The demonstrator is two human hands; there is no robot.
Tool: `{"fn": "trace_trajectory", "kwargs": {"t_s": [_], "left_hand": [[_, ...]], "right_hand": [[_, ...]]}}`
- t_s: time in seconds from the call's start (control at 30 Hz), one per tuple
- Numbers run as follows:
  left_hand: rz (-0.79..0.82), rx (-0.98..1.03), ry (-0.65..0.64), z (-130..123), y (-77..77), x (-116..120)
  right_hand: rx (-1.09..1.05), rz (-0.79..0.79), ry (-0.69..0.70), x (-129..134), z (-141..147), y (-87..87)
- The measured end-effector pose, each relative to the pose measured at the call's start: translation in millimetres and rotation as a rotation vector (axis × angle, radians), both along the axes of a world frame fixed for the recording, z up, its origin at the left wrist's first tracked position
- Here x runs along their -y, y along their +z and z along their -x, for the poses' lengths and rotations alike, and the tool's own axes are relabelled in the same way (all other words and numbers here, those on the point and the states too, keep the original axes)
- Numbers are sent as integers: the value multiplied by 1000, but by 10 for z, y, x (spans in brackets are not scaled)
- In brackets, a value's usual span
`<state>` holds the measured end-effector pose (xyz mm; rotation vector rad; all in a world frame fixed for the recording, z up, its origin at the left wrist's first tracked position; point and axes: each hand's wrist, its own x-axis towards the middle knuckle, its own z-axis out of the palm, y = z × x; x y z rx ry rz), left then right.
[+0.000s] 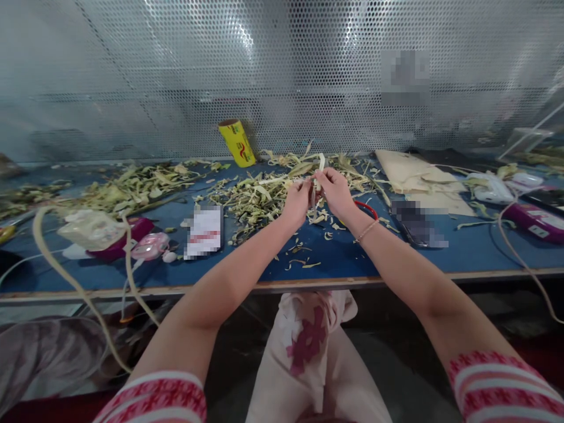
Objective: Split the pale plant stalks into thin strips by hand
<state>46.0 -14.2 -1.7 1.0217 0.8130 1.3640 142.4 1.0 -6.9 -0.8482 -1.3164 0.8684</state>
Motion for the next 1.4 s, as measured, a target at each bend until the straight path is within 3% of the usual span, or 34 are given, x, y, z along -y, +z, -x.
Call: {"fn": "trace_trajectory", "kwargs": {"t_s": [0.17, 0.33, 0.47, 0.6, 0.83, 1.0, 1.27, 1.4], "left_hand": [[36, 21, 24, 8, 21, 16], [86, 67, 6, 18, 43, 27], [35, -3, 9, 17, 39, 31], [-63, -120, -66, 13, 17, 35], [-90, -96, -147, 3, 21, 74], [-192, -150, -190, 6, 30, 111], [-523, -478, -56, 53, -42, 30], [-609, -624, 16, 94, -56, -8]], "right_hand": [[-41, 10, 65, 62, 27, 42], [40, -40, 13, 53, 17, 29], [42, -14, 41, 53, 14, 23], [-18, 25, 91, 78, 20, 49], [-167, 144, 46, 98, -2, 106], [-218, 208, 33, 130, -29, 144], [-230, 224, -20, 138, -43, 152], [-109, 166, -77, 81, -70, 114]]}}
